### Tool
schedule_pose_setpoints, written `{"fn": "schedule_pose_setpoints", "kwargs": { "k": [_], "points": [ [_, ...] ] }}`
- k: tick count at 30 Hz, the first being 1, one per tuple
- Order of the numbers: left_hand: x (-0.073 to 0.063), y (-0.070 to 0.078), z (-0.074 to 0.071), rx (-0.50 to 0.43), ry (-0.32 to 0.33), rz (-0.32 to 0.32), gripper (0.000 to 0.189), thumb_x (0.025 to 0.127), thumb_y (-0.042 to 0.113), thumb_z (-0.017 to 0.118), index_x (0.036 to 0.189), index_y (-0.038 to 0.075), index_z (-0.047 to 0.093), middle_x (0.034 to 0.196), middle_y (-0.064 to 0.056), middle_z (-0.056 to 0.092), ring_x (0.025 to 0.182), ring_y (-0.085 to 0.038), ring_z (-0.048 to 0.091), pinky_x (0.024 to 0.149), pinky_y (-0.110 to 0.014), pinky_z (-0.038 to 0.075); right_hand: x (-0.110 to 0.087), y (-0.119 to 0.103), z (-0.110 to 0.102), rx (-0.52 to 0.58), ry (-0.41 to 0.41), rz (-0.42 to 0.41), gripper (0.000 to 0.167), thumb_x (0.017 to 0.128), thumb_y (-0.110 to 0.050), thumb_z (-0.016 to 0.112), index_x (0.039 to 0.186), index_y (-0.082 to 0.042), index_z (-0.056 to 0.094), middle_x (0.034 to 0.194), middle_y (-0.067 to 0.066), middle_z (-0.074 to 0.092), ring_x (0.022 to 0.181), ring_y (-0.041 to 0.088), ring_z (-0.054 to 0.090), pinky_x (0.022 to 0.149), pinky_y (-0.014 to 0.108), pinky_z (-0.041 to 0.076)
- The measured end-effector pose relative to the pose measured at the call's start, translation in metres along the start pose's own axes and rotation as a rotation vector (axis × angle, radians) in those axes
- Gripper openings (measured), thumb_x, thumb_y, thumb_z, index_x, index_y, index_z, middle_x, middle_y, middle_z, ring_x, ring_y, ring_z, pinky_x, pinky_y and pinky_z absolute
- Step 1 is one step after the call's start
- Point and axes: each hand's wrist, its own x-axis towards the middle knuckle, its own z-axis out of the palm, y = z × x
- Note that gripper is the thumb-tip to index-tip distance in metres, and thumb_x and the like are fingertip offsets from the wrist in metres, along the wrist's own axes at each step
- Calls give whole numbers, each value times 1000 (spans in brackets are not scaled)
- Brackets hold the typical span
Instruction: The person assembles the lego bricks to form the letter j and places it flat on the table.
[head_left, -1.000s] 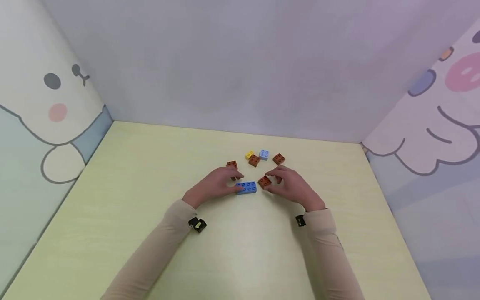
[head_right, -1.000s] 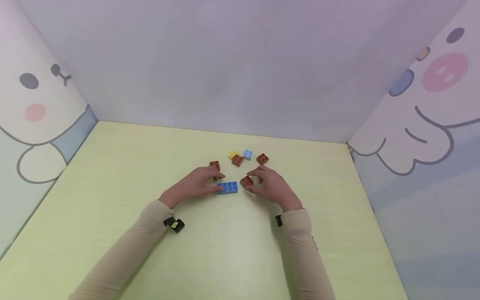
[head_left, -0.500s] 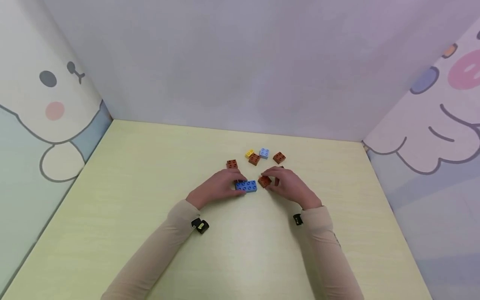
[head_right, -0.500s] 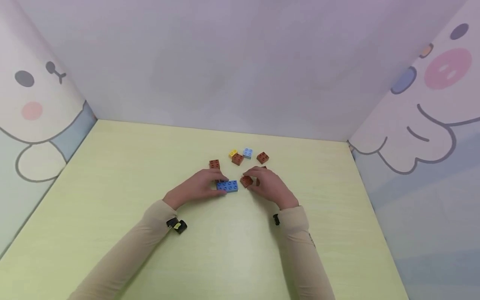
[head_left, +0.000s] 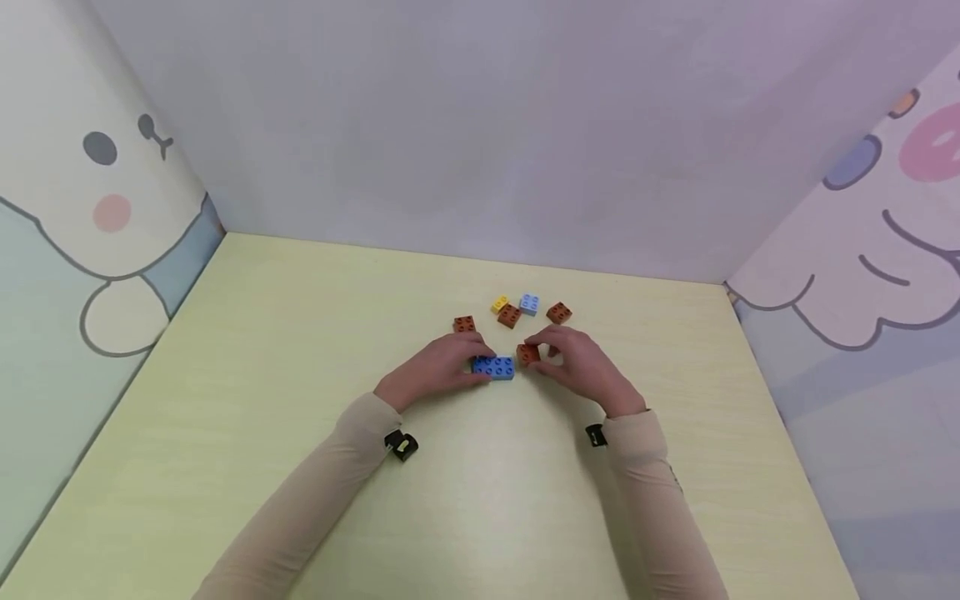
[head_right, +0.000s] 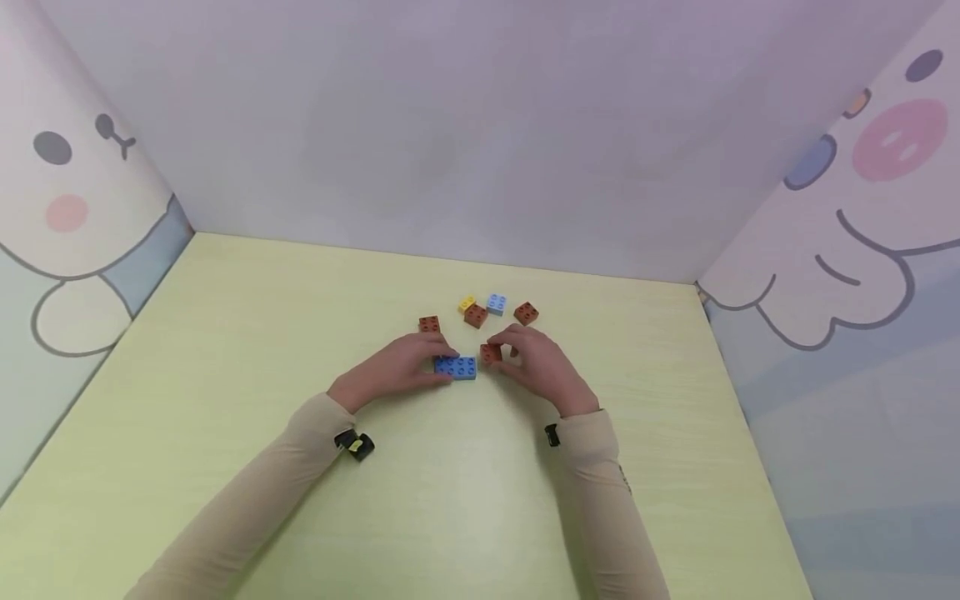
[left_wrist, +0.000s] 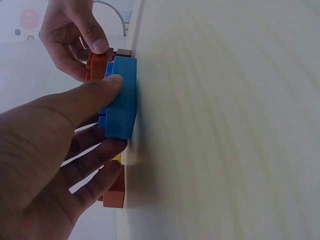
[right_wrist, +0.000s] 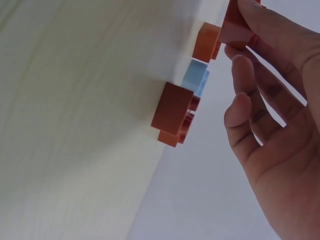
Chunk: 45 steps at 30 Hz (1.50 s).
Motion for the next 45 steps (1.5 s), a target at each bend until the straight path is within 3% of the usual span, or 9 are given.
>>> {"fn": "schedule_pose_setpoints", "kwargs": {
  "k": [4,11,22,28,35,45],
  "points": [
    [1,-1,-1,14,-4,-3,39,96,32,72,130,12,70,121,-2,69,107,-14,64,98,-34,54,0,-4,-3,34,16,-21,35,91,-21,78,125,-16,71,123,2,71,96,19,69,87,40,60],
    [5,-3,1,28,-8,-2,39,97,33,71,130,12,69,122,-3,69,110,-16,64,100,-35,53,3,-9,1,58,-5,-43,34,91,-21,78,125,-16,72,112,1,68,94,17,63,83,34,58],
    [11,-5,2,43,-10,-3,40,98,34,69,131,12,68,124,-3,69,112,-16,64,100,-34,53,2,-16,1,71,-5,-90,32,92,-18,77,124,-13,72,114,4,68,92,17,63,80,35,58],
    [13,-3,-1,50,-3,-18,40,97,32,72,130,11,69,124,-4,69,113,-17,64,102,-36,53,6,-15,6,71,-8,-82,33,93,-20,76,125,-12,72,115,5,68,92,18,64,82,39,59],
    [17,-5,-1,80,-7,-16,40,97,33,71,130,12,69,124,-4,69,113,-18,63,103,-36,52,8,-16,9,23,4,-52,31,94,-22,74,124,-12,72,114,5,67,90,16,63,79,33,57],
    [15,-6,-1,46,-6,-14,39,98,30,70,131,9,68,125,-6,68,114,-20,62,103,-37,52,9,-24,8,-47,-5,-16,33,95,-25,74,125,-13,72,116,6,67,91,19,65,81,35,58]
  ]
}}
